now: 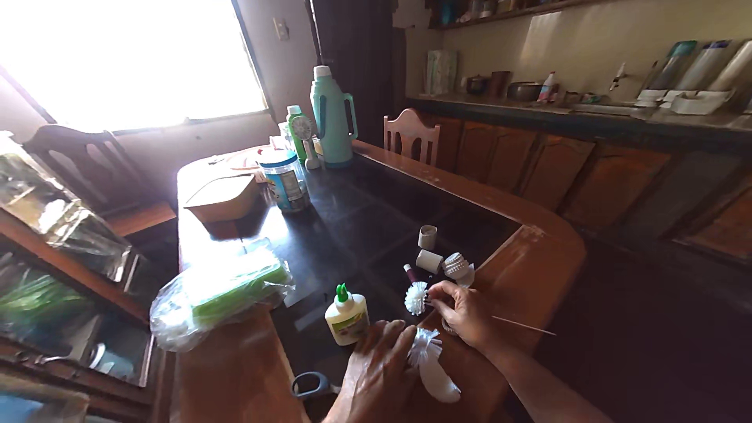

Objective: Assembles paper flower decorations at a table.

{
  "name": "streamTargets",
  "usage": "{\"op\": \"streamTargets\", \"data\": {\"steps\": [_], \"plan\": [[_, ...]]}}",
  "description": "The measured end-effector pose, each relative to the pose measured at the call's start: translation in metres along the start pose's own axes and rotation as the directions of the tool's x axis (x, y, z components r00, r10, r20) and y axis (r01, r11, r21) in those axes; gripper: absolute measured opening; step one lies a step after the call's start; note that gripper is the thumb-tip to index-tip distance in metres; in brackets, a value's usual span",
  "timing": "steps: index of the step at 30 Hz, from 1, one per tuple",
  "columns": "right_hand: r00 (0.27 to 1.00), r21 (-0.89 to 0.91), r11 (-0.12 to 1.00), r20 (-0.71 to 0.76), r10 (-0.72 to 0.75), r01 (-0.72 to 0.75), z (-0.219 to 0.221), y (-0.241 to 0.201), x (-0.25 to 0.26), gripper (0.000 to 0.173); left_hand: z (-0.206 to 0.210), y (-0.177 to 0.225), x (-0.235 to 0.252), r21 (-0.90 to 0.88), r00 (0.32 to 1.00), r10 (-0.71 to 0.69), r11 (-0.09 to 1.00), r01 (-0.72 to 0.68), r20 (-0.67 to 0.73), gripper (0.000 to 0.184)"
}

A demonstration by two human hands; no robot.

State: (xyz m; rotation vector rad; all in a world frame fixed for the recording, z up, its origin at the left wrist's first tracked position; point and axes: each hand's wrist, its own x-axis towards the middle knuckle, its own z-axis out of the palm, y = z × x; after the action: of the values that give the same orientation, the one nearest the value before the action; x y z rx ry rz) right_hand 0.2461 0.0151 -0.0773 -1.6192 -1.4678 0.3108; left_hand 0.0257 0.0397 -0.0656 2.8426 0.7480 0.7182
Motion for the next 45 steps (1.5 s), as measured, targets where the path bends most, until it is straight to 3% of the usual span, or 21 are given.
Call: {"op": "streamTargets", "data": {"steps": [5,13,15,17,19,23,26,28,29,30,32,33,34,36,40,42,45], "plan": [[0.999,0.007,1.000,-0.049,-0.018,0.019,0.002,0.000,0.000,0.021,0.022,-0.011,0.005,0.053,0.986,0.105,0.994,-0.099,-0.130,0.021],[0.932,-0.064,0.979,-0.299,-0.205,0.195,0.004,0.005,-0.010,0.020,0.027,-0.012,0.006,0.125,0.980,0.118,0.987,-0.099,-0.159,0.019],[0.921,-0.090,0.944,-0.205,-0.331,0.319,-0.004,0.007,-0.018,0.022,0.027,-0.014,0.006,0.140,0.977,0.117,0.986,-0.093,-0.180,0.021],[0.894,-0.158,0.880,0.043,-0.446,0.447,-0.018,0.008,-0.028,0.030,0.025,-0.015,0.006,0.136,0.975,0.108,0.987,-0.082,-0.194,0.021],[0.867,-0.256,0.829,0.197,-0.458,0.496,-0.024,0.008,-0.034,0.042,0.021,-0.015,0.006,0.111,0.976,0.086,0.992,-0.065,-0.200,0.021],[0.854,-0.328,0.794,0.092,-0.513,0.512,-0.012,0.012,-0.033,0.017,0.017,-0.011,0.007,0.094,0.975,0.058,0.995,-0.038,-0.214,0.020],[0.833,-0.279,0.809,-0.054,-0.551,0.517,-0.007,0.011,-0.032,0.019,0.007,-0.002,0.006,-0.084,0.982,-0.069,0.995,0.055,-0.174,0.022],[0.765,-0.219,0.797,-0.227,-0.603,0.563,-0.002,0.009,-0.034,0.020,-0.004,0.007,0.007,-0.422,0.964,-0.255,0.885,0.198,-0.082,0.030],[0.719,-0.202,0.778,-0.300,-0.627,0.595,0.000,0.007,-0.037,0.019,-0.010,0.012,0.007,-0.620,0.939,-0.344,0.737,0.269,-0.001,0.034],[0.666,-0.207,0.751,-0.356,-0.655,0.628,0.002,0.004,-0.039,0.017,-0.015,0.016,0.008,-0.788,0.903,-0.414,0.516,0.336,0.114,0.038],[0.582,-0.232,0.694,-0.403,-0.706,0.682,0.007,-0.001,-0.044,0.015,-0.023,0.024,0.010,-0.911,0.827,-0.437,0.042,0.411,0.353,0.036],[0.558,-0.252,0.671,-0.396,-0.729,0.697,0.010,-0.002,-0.046,0.015,-0.024,0.026,0.010,-0.904,0.812,-0.404,-0.111,0.412,0.420,0.032],[0.544,-0.275,0.655,-0.383,-0.746,0.704,0.012,-0.002,-0.048,0.014,-0.023,0.028,0.009,-0.896,0.812,-0.380,-0.189,0.401,0.443,0.027],[0.540,-0.306,0.645,-0.364,-0.759,0.700,0.017,-0.001,-0.051,0.014,-0.022,0.030,0.007,-0.907,0.831,-0.367,-0.210,0.364,0.419,0.017],[0.594,-0.286,0.688,-0.353,-0.723,0.667,0.011,-0.003,-0.057,0.017,-0.013,0.023,0.006,-0.959,0.872,-0.399,-0.107,0.263,0.284,0.012],[0.658,-0.323,0.755,-0.371,-0.655,0.570,-0.002,-0.004,-0.062,0.019,-0.013,0.022,0.006,-0.960,0.862,-0.422,-0.099,0.263,0.280,0.010],[0.805,-0.424,0.857,-0.374,-0.460,0.292,-0.027,0.011,-0.062,0.027,-0.012,0.022,0.007,-0.958,0.857,-0.430,-0.088,0.273,0.284,0.010]]}}
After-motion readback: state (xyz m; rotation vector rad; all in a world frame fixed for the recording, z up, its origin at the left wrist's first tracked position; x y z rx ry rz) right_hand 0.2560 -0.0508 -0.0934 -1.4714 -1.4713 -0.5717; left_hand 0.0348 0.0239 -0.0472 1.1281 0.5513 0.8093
